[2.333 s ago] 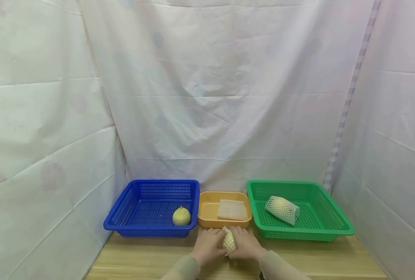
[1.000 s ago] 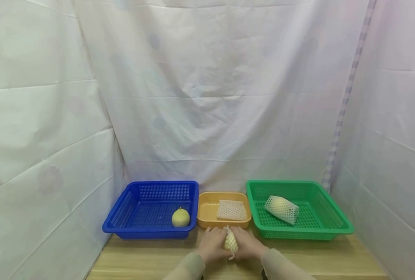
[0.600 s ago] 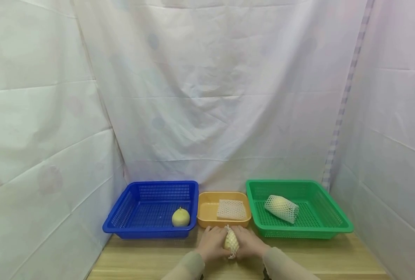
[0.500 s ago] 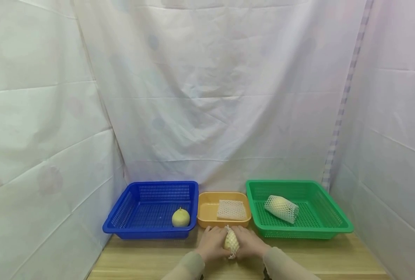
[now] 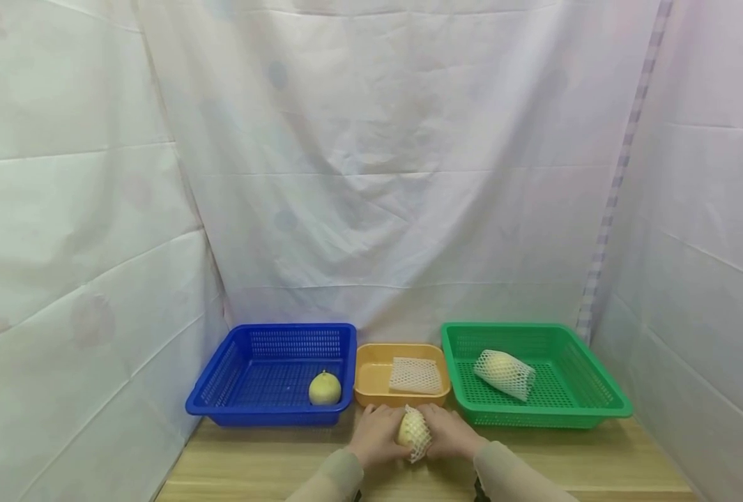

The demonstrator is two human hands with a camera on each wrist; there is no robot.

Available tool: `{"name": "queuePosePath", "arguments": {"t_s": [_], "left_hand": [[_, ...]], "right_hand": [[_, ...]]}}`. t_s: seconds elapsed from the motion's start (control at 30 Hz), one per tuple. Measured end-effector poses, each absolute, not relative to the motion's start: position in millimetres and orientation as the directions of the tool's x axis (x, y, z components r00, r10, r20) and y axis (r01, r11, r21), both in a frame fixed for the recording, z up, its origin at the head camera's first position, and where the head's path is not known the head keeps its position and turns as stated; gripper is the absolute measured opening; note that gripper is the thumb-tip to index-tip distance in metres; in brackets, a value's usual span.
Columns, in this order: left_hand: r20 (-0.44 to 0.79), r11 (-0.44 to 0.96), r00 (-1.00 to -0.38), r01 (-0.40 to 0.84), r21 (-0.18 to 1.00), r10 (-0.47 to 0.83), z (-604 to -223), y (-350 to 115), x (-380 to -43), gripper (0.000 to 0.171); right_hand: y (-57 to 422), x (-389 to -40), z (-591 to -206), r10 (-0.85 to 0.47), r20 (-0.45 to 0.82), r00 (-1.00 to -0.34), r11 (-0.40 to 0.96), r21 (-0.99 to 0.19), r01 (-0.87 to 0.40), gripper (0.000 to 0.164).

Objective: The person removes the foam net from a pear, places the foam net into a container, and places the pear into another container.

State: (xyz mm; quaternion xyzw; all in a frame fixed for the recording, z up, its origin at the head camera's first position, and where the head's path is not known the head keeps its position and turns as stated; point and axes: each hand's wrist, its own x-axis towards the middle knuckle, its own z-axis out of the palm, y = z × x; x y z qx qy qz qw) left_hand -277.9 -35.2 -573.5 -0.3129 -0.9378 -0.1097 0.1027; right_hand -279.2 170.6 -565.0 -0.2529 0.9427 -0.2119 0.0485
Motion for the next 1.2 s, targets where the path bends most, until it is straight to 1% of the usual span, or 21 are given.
{"name": "queuePosePath", "arguments": {"t_s": [0.13,0.3,0.5,0.7,0.8,0.97,1.2], "left_hand": [[0.248,0.781,-0.789,0.605,0.156,0.562,-573.7,-36.1,-278.0,0.067],[0.233,0.783,-0.797,0.597,0.175,0.556,-574.9,-36.4,-277.9,0.069],[0.228,0.789,-0.808,0.584,0.191,0.543,-577.7,-36.4,-277.9,0.07],[0.213,0.791,-0.815,0.576,0.207,0.538,-577.8,-37.2,-275.5,0.075],[0.225,0.784,-0.803,0.591,0.188,0.552,-577.9,-36.6,-274.9,0.075],[0.235,0.78,-0.782,0.613,0.125,0.577,-575.6,-33.4,-273.2,0.073],[0.235,0.781,-0.776,0.617,0.097,0.585,-575.8,-28.6,-270.8,0.076]], "right_hand": [[170.0,-278.9,-565.3,-0.493,0.013,-0.87,0.786,-0.421,-0.452,0.077],[168.9,-278.4,-565.9,-0.492,0.009,-0.87,0.798,-0.395,-0.455,0.077],[168.2,-277.2,-566.0,-0.498,0.008,-0.867,0.81,-0.352,-0.469,0.087],[165.5,-274.6,-564.6,-0.503,0.006,-0.864,0.798,-0.38,-0.467,0.098],[164.5,-273.5,-564.5,-0.492,0.0,-0.871,0.806,-0.378,-0.455,0.097],[163.8,-273.7,-564.9,-0.484,-0.01,-0.875,0.815,-0.371,-0.446,0.094],[164.8,-275.6,-566.0,-0.472,-0.025,-0.881,0.815,-0.394,-0.426,0.096]]}}
